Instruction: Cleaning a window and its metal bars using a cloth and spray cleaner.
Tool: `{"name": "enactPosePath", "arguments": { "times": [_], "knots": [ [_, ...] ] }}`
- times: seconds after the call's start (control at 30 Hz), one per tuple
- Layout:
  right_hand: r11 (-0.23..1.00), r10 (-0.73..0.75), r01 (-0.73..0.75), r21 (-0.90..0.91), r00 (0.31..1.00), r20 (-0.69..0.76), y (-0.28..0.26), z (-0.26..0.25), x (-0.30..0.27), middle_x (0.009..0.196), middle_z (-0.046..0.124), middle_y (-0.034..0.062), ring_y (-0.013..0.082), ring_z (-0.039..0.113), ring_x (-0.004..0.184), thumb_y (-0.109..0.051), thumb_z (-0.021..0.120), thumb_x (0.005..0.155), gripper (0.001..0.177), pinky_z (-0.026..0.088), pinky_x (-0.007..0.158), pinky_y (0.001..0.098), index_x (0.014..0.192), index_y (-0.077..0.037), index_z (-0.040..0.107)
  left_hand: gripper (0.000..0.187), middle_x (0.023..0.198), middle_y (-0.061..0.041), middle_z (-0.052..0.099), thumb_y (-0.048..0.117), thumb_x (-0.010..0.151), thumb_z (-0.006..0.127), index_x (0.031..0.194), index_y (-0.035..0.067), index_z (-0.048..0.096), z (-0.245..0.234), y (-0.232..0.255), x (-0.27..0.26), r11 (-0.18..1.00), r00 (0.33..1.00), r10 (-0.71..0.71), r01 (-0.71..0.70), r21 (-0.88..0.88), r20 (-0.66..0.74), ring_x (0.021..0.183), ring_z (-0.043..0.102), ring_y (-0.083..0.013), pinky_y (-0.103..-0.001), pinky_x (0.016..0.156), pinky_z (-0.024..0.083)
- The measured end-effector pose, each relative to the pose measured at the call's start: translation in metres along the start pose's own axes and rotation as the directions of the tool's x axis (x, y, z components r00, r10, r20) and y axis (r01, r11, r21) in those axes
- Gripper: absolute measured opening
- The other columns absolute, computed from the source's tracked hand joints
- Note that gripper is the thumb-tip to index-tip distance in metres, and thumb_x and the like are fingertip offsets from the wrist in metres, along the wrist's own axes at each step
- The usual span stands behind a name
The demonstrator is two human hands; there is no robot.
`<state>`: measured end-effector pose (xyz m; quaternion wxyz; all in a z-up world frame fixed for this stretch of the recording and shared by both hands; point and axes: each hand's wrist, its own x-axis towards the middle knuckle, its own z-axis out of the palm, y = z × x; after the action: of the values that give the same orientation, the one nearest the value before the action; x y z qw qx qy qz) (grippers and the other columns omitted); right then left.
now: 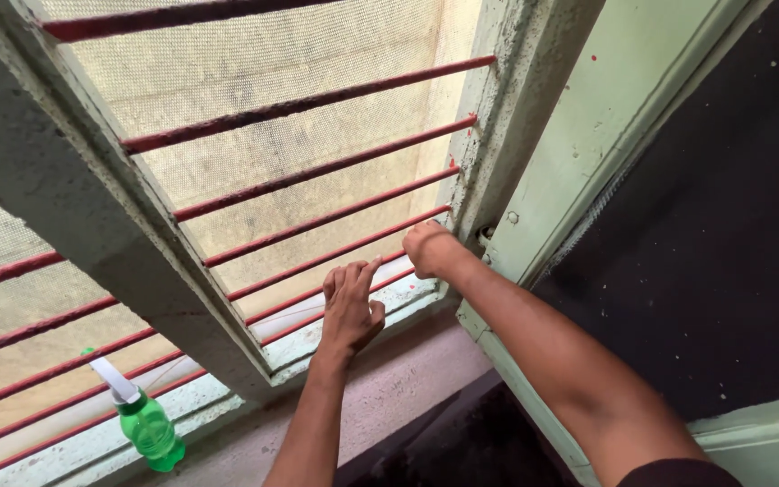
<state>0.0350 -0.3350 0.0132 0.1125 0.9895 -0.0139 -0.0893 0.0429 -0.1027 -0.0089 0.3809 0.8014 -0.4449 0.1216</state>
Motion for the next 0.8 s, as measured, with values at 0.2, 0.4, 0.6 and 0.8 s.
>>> {"name": "enactPosePath", "arguments": {
  "times": [0.2,0.4,0.6,0.8],
  "knots": [
    [0.998,0.001,0.027,0.056,0.897,-0.442,-0.005,0.032,-0.008,0.100,0.069,0.0109,0.0297,0.062,0.106,-0.003,0.066,0.070,0.020,0.049,0.094,0.0414,0.089,-0.008,0.070,0.075,0.127,-0.011,0.058,0.005,0.066,0.061,0.140,0.012,0.057,-0.004,0.005,0.001,0.998,0.997,-0.056,0.059,-0.037,0.054,0.119,0.050,-0.0289,-0.039,0.113,0.031],
    [0.982,0.163,-0.188,0.004,0.837,-0.522,-0.022,0.042,-0.007,0.101,0.069,0.0116,0.0281,0.061,0.107,-0.009,0.057,0.087,0.015,0.049,0.096,0.0397,0.093,-0.007,0.070,0.075,0.127,-0.012,0.058,0.004,0.065,0.061,0.139,0.012,0.057,-0.005,0.006,-0.001,0.999,0.999,-0.028,0.029,-0.023,0.030,0.122,0.050,-0.0296,-0.041,0.115,0.029],
    [0.959,0.189,-0.284,-0.022,0.692,-0.697,-0.028,0.044,-0.018,0.114,0.071,0.0130,0.0304,0.061,0.121,-0.012,0.057,0.086,0.020,0.049,0.104,0.0400,0.096,-0.004,0.072,0.075,0.128,-0.013,0.058,0.005,0.065,0.062,0.139,0.011,0.056,-0.002,0.005,-0.002,1.000,1.000,-0.004,0.005,-0.023,0.014,0.122,0.049,-0.0306,-0.042,0.114,0.029],
    [0.940,0.339,-0.201,0.275,0.636,-0.693,-0.038,0.025,-0.039,0.123,0.071,0.0157,0.0360,0.061,0.118,-0.014,0.055,0.101,0.027,0.050,0.101,0.0429,0.109,0.005,0.073,0.076,0.127,-0.013,0.058,0.004,0.064,0.060,0.140,0.010,0.056,-0.005,0.006,-0.002,0.999,0.999,-0.021,0.022,-0.029,0.047,0.119,0.050,-0.0292,-0.040,0.114,0.029]
  ]
}}
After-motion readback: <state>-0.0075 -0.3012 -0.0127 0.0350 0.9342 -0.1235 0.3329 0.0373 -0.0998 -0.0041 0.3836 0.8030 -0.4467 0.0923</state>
